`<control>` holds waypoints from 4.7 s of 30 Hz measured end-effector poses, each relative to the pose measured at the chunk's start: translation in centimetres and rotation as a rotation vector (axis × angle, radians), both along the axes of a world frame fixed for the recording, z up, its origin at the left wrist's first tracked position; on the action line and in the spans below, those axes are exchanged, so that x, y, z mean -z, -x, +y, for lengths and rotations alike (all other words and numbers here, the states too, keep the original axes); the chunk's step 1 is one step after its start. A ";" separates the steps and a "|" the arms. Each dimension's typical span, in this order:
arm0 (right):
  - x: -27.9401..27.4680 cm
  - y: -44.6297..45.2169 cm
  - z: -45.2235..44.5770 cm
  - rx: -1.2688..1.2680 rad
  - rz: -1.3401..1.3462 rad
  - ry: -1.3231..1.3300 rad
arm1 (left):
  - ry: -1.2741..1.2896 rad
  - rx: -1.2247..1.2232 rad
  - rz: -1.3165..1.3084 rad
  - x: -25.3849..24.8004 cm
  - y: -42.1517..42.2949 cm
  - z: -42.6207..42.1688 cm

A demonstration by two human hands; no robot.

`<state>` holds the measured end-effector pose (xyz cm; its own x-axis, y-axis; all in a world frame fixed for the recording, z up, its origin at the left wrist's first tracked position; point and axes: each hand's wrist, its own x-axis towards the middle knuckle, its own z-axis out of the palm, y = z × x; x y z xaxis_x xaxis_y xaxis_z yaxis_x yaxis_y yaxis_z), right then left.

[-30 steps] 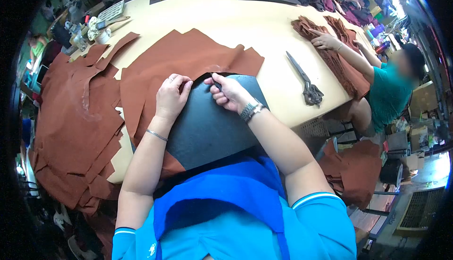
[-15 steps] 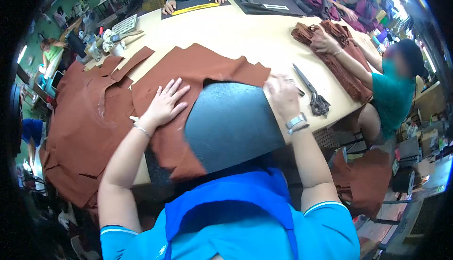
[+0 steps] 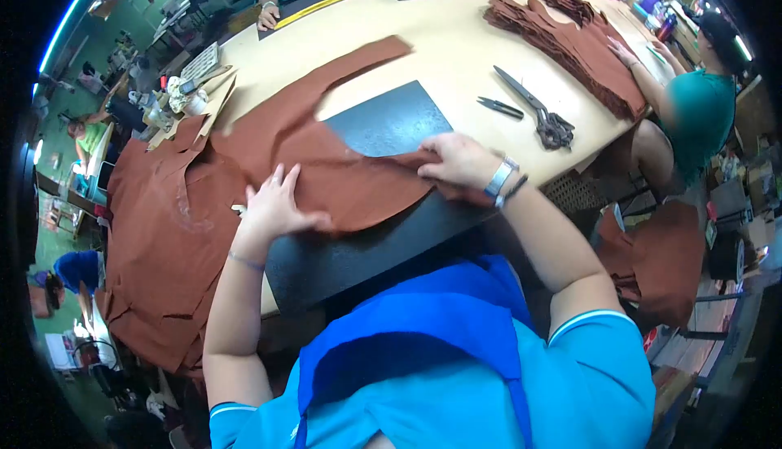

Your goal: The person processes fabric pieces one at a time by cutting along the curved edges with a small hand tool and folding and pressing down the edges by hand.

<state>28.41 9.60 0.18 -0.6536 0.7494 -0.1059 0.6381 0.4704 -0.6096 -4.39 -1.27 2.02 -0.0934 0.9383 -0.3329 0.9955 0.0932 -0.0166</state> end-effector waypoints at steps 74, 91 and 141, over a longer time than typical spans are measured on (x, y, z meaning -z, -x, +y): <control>2.6 7.2 -3.3 -0.153 -0.179 -0.580 | -0.802 0.573 -0.293 7.4 -0.5 7.3; 2.2 0.7 -4.9 0.026 0.129 -0.354 | -0.739 0.269 -0.437 6.6 3.4 4.8; 5.3 5.7 2.4 -0.244 0.185 -0.717 | -0.819 0.147 -0.582 8.1 -4.4 0.6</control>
<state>22.73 12.01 -5.11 -0.7687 0.4261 0.4770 0.3830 0.9039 -0.1903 0.03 -0.68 -6.05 0.0134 0.8875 0.4606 0.8310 -0.2660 0.4886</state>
